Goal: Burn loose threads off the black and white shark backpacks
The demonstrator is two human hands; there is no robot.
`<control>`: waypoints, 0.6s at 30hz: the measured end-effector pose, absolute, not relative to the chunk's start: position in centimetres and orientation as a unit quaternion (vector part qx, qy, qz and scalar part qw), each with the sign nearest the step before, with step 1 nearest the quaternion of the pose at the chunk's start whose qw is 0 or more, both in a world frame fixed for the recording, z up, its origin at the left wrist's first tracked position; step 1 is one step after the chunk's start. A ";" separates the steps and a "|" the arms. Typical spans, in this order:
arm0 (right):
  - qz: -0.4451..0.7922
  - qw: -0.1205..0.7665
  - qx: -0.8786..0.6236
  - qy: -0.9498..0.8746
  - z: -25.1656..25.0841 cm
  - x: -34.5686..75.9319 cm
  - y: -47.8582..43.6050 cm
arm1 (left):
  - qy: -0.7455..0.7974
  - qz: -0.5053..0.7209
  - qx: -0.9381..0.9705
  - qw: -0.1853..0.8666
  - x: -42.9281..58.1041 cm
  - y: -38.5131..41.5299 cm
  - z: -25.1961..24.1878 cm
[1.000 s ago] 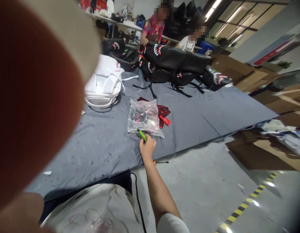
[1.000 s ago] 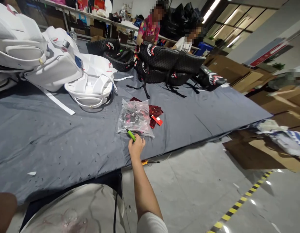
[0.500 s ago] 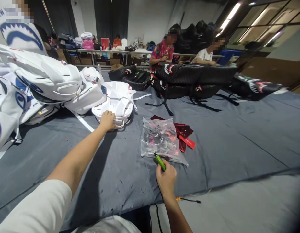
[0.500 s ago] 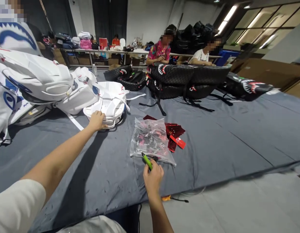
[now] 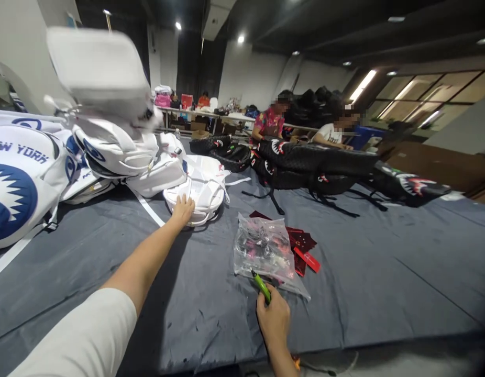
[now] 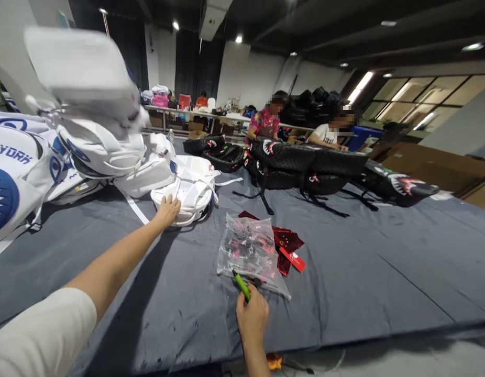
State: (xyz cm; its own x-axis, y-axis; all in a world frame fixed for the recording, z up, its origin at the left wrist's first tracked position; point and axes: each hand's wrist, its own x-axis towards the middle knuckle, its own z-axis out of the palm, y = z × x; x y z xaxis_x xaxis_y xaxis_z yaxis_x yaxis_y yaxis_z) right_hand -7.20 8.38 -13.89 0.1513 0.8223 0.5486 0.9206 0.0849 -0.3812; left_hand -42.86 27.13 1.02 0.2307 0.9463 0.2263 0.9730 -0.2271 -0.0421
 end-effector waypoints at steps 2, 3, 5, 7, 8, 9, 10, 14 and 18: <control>-0.079 0.348 -0.670 -0.651 -14.6 -6.8 8.6 | -0.615 -0.062 -0.782 0.080 -42.7 28.0 1.2; -0.079 0.349 -0.670 -0.650 -14.9 -6.6 8.8 | -0.613 -0.054 -0.785 0.074 -42.7 28.3 1.4; -0.068 0.351 -0.674 -0.647 -15.2 -6.4 9.0 | -0.603 -0.041 -0.794 0.059 -42.8 28.3 1.7; -0.049 0.352 -0.685 -0.636 -15.0 -6.4 9.0 | -0.590 -0.025 -0.805 0.050 -43.5 27.0 2.1; -0.036 0.351 -0.693 -0.628 -14.7 -6.5 9.0 | -0.582 -0.017 -0.811 0.048 -44.1 25.7 2.2; -0.021 0.348 -0.704 -0.619 -14.3 -6.7 9.0 | -0.574 -0.008 -0.818 0.048 -45.0 23.9 2.3; -0.004 0.345 -0.714 -0.609 -13.9 -6.9 9.0 | -0.565 0.001 -0.824 0.048 -45.9 21.6 2.3; 0.074 0.351 -0.745 -0.562 -12.4 -7.9 9.0 | -0.542 0.032 -0.838 0.056 -49.1 7.5 0.7; 0.121 0.373 -0.753 -0.529 -11.6 -8.6 9.1 | -0.473 0.015 -0.869 0.144 -48.2 -9.9 -2.1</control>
